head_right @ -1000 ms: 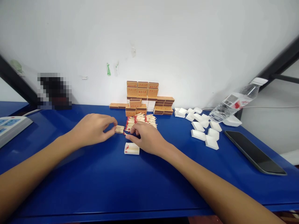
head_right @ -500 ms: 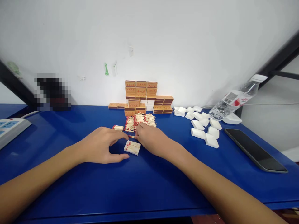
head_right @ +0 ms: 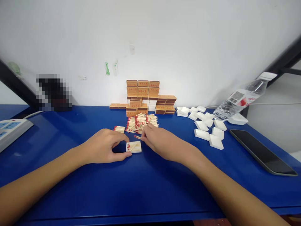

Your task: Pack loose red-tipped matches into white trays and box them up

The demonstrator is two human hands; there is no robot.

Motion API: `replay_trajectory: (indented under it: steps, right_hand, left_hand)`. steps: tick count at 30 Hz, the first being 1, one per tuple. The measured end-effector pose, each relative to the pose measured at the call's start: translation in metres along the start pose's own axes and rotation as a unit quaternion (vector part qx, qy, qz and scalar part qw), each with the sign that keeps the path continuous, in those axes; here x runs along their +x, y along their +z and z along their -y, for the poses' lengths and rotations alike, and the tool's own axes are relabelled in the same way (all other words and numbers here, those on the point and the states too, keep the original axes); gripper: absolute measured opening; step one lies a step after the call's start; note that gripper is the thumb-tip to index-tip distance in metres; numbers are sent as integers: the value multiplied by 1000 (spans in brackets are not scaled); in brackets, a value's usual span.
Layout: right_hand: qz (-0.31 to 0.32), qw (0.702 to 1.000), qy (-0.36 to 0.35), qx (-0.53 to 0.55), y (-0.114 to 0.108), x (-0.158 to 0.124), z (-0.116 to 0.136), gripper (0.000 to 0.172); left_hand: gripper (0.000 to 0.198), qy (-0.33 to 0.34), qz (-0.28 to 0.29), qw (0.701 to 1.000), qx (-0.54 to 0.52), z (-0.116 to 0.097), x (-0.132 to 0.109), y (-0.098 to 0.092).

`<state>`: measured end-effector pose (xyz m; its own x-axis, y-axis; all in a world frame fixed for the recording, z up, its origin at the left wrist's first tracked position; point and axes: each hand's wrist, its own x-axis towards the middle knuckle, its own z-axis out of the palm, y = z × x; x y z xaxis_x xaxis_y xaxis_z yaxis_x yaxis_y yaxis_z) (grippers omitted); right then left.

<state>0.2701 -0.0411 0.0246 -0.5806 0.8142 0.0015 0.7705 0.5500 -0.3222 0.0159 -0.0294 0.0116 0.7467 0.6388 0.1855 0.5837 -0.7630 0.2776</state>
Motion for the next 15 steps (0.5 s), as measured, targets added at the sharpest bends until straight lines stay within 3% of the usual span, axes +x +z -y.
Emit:
replay_trajectory:
  steps: [4,10,15]
  right_hand:
    - [1,996,-43,74,-1,-6,13,19]
    - [21,999,-42,-18,14,1,21,16]
    - [-21,996,-80,-14,13,1,17,16]
  left_hand:
    - [28,-7,-8,1000,9,1,0,0]
    - [30,-14,8,1000,8,3,-1,-1]
    - [32,-17,14,999,24,1,0,-7]
